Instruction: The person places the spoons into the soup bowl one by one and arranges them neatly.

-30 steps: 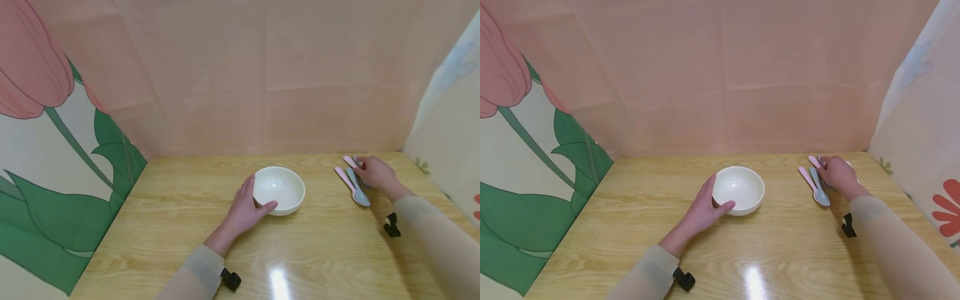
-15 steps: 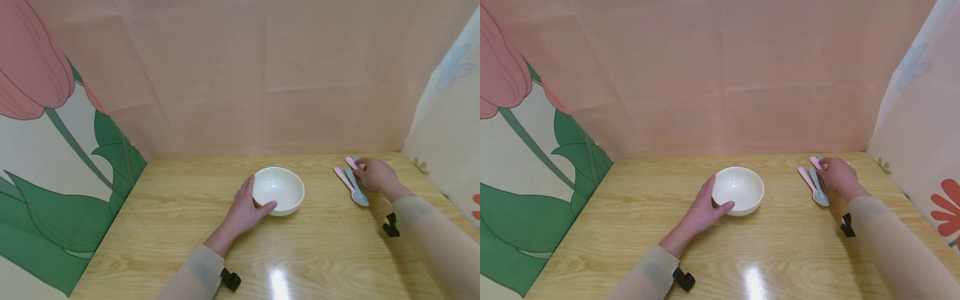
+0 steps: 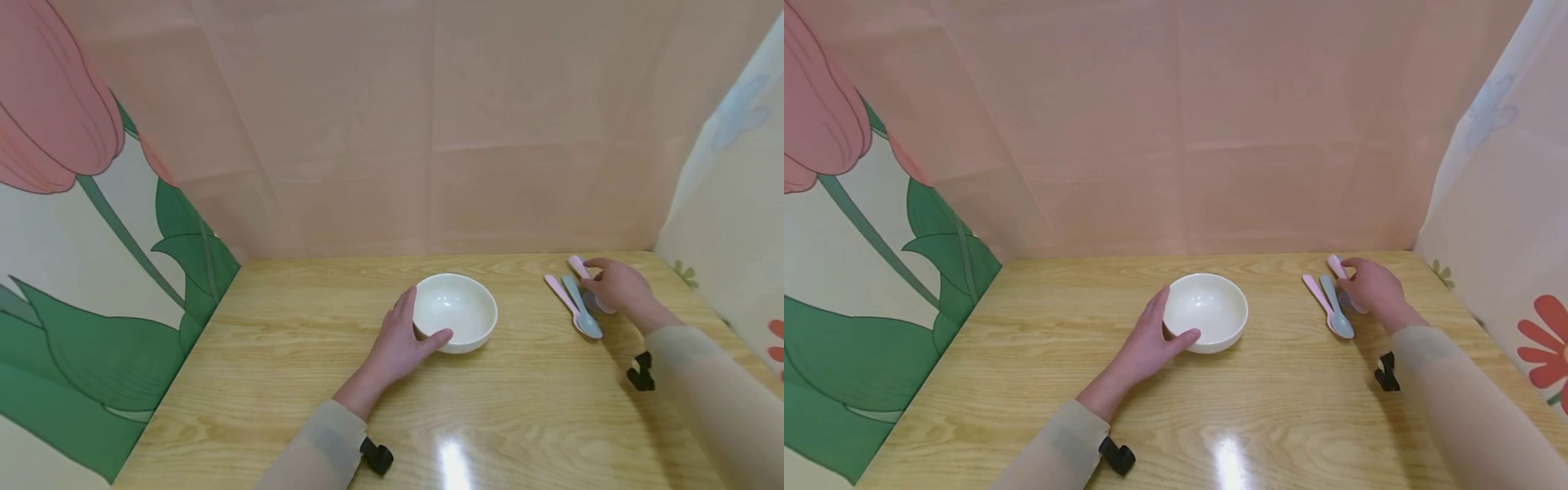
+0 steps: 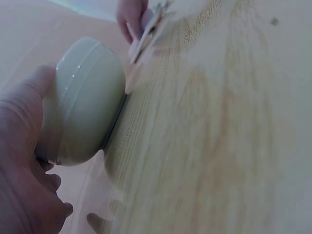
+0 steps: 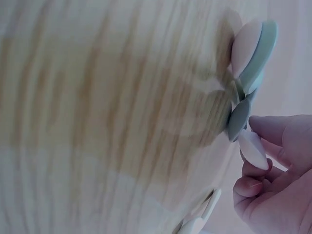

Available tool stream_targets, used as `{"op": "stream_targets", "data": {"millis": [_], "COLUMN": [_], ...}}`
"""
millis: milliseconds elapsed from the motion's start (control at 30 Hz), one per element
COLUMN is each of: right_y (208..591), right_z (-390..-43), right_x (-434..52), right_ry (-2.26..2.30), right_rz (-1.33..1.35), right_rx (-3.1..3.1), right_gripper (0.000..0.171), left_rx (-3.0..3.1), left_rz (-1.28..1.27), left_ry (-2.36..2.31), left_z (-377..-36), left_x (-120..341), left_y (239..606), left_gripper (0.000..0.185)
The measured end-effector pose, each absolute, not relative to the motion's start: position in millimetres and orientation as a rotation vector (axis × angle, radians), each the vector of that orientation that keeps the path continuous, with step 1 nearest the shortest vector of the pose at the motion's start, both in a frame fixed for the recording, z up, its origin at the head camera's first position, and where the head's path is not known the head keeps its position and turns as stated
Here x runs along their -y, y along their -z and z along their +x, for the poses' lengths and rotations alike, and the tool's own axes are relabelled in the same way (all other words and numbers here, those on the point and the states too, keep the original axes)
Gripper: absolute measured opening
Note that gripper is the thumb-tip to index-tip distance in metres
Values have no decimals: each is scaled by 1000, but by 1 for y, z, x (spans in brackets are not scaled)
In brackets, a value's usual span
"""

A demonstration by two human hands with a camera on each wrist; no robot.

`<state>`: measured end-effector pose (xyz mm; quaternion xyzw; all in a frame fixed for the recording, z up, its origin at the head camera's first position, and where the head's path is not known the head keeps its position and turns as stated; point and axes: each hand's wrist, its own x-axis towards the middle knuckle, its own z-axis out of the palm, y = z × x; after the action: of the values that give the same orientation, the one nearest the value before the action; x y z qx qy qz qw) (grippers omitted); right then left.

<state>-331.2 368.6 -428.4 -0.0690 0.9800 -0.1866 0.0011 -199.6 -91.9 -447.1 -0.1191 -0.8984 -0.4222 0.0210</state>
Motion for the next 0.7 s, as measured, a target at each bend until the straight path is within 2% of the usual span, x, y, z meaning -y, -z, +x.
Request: {"op": "stream_targets", "data": {"millis": [233,700], "right_y": [423,392], "right_z": [-326,-302], "right_x": [-361,-311], "right_ry": [683,1006], "right_rz": [-238,-306], "right_rx": [-3101,-3107], "right_gripper": [64,73], "left_rx": [2792,2804], "left_rz": [-354,-319], "left_ry": [1303,1293], "left_z": [-200,-196], "left_x": [92,94], "left_y": [447,441], "left_gripper": [116,117]}}
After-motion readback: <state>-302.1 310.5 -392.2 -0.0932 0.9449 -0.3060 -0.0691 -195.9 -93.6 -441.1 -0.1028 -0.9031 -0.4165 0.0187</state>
